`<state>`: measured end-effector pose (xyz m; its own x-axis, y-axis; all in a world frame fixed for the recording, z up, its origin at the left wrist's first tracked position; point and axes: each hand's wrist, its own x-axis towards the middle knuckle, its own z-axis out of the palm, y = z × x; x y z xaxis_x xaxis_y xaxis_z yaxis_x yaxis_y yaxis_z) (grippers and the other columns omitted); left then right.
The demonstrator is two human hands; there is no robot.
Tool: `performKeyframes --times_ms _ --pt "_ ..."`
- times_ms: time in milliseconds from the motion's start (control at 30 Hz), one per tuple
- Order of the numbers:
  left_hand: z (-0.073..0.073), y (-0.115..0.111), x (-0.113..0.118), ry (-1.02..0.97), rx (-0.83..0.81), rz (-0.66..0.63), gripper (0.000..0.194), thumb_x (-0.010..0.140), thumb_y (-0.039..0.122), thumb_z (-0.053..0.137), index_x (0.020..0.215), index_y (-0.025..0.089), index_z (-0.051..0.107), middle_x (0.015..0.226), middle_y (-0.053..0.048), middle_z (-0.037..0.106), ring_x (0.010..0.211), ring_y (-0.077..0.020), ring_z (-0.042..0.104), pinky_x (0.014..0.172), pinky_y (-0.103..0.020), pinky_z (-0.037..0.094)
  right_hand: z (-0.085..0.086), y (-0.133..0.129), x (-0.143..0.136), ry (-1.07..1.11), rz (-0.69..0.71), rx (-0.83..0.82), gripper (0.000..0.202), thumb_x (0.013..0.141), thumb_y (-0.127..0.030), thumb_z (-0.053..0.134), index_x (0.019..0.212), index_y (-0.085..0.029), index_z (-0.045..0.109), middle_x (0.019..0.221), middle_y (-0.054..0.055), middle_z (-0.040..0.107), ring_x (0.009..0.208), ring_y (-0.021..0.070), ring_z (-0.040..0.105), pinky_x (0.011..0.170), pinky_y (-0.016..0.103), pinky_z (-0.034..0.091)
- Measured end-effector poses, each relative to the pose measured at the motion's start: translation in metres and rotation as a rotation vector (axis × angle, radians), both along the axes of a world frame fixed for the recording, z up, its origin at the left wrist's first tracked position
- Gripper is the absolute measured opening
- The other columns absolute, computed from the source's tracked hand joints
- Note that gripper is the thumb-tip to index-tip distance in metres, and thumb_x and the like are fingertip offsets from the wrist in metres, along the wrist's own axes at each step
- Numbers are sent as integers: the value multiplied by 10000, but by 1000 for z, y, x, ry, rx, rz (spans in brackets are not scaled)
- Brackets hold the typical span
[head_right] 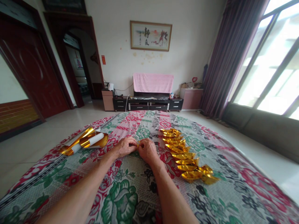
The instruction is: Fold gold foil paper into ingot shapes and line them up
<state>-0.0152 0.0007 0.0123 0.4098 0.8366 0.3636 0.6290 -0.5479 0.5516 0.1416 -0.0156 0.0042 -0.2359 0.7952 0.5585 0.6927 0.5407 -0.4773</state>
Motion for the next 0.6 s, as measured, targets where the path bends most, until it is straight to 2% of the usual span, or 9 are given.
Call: performKeyframes --times_ms 600 --pt "-5 -2 2 -16 68 7 150 658 139 534 711 162 672 831 -33 658 787 -138 592 786 -263 471 1 -1 1 24 23 -25 174 672 -75 494 603 -167 624 826 54 668 778 146 604 718 229 449"
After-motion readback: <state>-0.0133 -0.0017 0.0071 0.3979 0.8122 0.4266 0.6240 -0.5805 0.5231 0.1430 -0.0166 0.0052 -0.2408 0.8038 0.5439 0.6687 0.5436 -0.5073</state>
